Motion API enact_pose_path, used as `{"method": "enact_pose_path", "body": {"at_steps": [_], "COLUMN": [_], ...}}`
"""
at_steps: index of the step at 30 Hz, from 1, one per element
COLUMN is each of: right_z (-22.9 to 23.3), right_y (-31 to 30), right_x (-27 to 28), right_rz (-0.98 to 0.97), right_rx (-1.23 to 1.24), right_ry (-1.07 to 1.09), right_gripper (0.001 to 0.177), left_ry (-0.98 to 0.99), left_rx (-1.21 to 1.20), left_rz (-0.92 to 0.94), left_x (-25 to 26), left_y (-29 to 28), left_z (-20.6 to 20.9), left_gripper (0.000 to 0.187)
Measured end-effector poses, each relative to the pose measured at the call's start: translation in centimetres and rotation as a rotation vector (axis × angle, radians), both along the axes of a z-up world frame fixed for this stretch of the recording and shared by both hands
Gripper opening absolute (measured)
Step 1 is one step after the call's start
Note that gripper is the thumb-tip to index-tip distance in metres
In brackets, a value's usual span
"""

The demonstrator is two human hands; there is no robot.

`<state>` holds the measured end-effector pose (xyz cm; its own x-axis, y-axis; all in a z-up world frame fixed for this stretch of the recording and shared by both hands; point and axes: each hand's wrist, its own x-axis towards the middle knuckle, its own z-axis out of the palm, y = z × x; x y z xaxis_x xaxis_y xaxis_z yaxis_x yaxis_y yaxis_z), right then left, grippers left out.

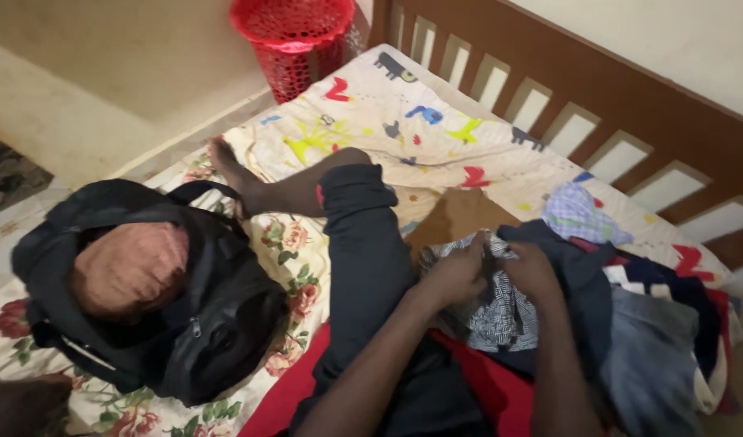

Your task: The recorder is folding clothes and packing them into a black duffel bag on a bed.

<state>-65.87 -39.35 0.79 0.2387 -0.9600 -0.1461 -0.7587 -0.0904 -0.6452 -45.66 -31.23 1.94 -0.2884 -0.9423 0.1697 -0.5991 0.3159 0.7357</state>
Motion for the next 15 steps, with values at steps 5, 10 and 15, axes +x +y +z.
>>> {"method": "enact_pose_path", "body": {"at_steps": [5,10,15], "right_z": [9.5,18.3,26.4], "right_y": [1.0,0.6,3.1], "right_x": [3.5,8.7,18.1], "right_rz": [-0.095,0.071,0.369], "right_rx": [0.098,0.111,0.061], "right_ry": [-0.515,-0.855,-1.2], "right_gripper": [0.034,0.033,0.027], "left_ry": [0.188,0.313,0.795], "left_rx": [-0.139,-0.344,-0.404], "left_rz": [0.174,0.426,0.429], "left_x": [1.8,5.6,12.2], "left_y": [-0.4,1.7,5.3], "left_z": [0.8,6.9,15.2], "left_gripper": [0.095,0.093,0.114]}}
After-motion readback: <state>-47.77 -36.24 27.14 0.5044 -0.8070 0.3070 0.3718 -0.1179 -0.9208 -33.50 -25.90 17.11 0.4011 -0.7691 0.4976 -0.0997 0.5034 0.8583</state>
